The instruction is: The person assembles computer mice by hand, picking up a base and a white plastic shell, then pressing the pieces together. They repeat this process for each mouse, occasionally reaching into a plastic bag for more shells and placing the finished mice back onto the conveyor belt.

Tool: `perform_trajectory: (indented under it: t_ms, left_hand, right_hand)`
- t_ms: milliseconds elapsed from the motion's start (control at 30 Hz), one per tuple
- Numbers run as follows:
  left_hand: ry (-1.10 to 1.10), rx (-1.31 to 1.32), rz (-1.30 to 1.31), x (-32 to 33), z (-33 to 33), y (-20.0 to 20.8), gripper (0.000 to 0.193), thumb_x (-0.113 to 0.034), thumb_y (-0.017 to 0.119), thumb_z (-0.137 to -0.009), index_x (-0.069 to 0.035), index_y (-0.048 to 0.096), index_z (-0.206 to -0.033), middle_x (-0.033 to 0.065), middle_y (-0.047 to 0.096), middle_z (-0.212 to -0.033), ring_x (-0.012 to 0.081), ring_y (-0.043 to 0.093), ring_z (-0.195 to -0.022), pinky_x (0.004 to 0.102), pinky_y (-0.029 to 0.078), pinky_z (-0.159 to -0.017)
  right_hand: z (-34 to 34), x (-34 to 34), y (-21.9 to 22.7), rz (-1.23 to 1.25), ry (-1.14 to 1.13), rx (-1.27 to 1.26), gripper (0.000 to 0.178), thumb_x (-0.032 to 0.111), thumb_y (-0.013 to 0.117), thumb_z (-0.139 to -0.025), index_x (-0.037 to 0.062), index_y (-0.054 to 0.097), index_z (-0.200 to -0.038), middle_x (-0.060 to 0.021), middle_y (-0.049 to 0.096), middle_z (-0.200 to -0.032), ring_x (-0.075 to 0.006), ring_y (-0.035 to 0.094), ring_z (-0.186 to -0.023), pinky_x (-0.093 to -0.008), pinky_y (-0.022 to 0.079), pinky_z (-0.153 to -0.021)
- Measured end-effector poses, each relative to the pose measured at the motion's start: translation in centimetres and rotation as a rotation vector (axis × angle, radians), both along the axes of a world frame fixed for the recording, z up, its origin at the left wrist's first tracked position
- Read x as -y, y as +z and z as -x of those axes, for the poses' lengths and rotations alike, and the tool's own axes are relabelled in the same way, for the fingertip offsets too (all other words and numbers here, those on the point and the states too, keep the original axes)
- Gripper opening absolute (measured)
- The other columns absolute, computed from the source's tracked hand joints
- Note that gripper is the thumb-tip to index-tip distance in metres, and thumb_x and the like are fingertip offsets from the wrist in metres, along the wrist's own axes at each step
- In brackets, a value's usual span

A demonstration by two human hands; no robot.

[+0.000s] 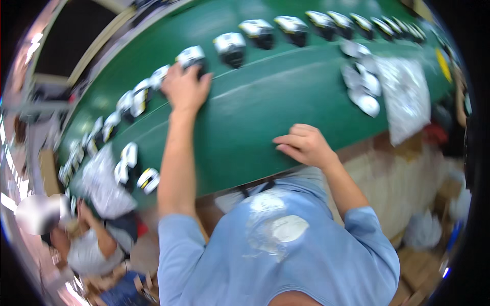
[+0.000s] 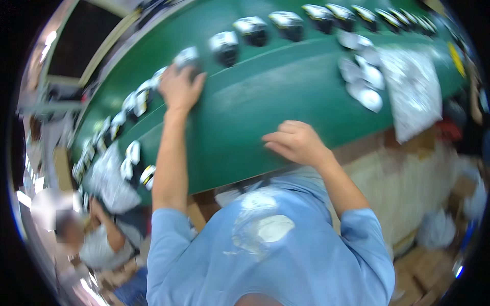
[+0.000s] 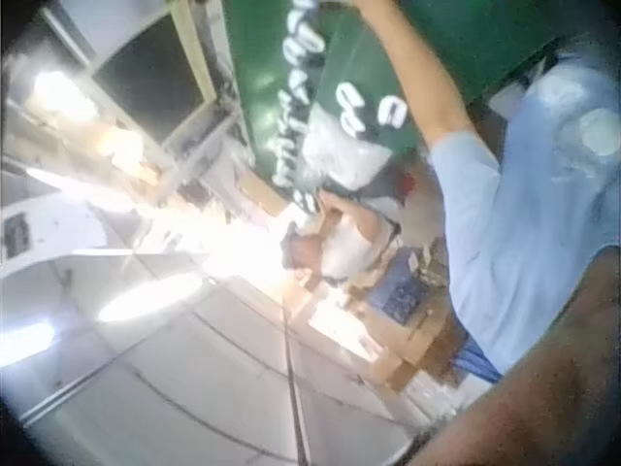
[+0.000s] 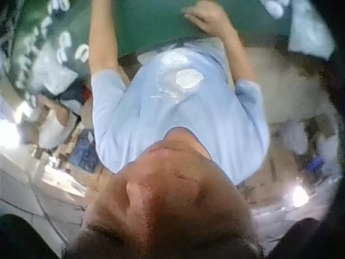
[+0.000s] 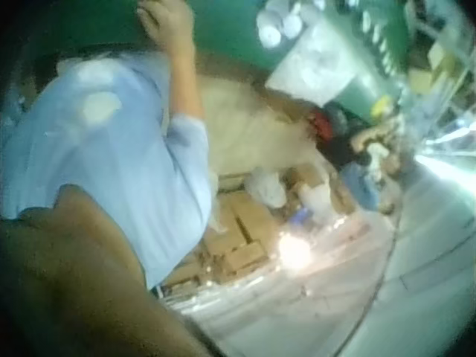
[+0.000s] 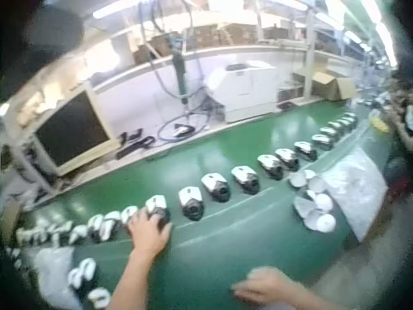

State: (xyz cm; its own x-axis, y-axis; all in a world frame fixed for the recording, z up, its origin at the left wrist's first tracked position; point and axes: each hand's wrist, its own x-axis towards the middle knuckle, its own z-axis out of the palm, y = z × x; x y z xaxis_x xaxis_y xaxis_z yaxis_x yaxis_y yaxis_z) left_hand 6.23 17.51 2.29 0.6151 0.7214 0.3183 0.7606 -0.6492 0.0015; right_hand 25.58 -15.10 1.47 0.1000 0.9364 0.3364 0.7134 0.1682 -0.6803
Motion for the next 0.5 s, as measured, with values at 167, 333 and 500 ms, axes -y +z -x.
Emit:
perform_trajectory:
  t_ms: [167,333,500]
  left_hand:
    - [-0.019,0.074,-0.195,-2.1,3.1,-0.7,0.027,-0.042,0.086,-0.087,-0.018,0.088,-0.098,0.0228,0.071,-0.137,0.0468,0.066,-0.123,0.0564,0.052,-0.104]
    - [-0.212,-0.006,-0.036,5.3,1.3,2.8,0.042,-0.045,0.083,-0.095,-0.007,0.071,-0.082,0.0114,0.067,-0.143,0.0424,0.054,-0.137,0.0600,0.037,-0.114]
    - [-0.297,-0.159,0.275,12.1,0.2,3.9,0.039,-0.042,0.087,-0.090,-0.006,0.072,-0.096,0.0138,0.064,-0.145,0.0402,0.052,-0.138,0.0575,0.033,-0.118]
  right_hand:
    - [-10.5,5.3,2.9,-0.115,-0.413,0.221,0.012,0.019,0.085,-0.091,0.0093,0.083,-0.098,-0.0083,0.067,-0.081,-0.0283,0.064,-0.075,-0.0430,0.052,-0.067]
    - [-25.6,13.5,4.2,-0.139,-1.058,0.451,0.019,0.024,0.079,-0.099,0.0055,0.083,-0.098,-0.0117,0.077,-0.085,-0.0301,0.070,-0.079,-0.0439,0.054,-0.073]
    - [-32.6,12.9,-0.2,0.091,-0.976,0.693,0.026,0.035,0.080,-0.096,0.0107,0.086,-0.102,-0.0139,0.082,-0.100,-0.0343,0.077,-0.093,-0.0483,0.060,-0.082]
